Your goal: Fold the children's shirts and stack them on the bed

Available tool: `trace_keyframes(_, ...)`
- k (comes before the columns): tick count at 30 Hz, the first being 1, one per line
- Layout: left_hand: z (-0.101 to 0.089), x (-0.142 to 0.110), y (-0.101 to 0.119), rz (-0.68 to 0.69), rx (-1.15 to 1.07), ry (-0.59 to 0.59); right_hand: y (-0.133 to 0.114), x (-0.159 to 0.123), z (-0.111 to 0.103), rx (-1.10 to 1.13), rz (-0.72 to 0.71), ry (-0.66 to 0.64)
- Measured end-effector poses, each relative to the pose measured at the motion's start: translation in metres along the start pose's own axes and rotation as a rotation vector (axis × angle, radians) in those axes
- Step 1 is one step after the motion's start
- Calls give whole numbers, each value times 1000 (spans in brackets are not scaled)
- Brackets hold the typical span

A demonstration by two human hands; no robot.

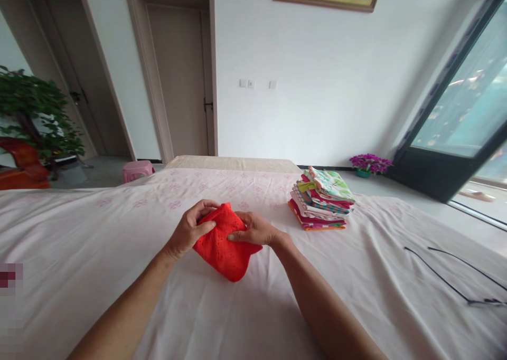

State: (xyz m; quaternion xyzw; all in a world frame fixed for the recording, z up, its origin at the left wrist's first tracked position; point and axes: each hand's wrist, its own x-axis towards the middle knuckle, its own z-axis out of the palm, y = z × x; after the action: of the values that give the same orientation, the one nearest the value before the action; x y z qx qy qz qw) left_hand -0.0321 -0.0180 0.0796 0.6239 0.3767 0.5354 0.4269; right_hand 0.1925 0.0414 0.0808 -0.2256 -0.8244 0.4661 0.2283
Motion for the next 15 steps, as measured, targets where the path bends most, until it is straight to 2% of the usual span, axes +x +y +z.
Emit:
trace_keyframes(3,-5,3,3,-93,-68,12,-4,-1,7,247,102,-49)
trace_keyframes(6,-9,7,-7,-188,-107,33,-3,0,13,333,135,-43)
trace_keyframes(11,-16,7,-46,-286,-119,138,1,-4,17,500,183,12)
trace_keyframes(15,-25,5,-80,-356,67,325,-5,-16,-2,606,179,186)
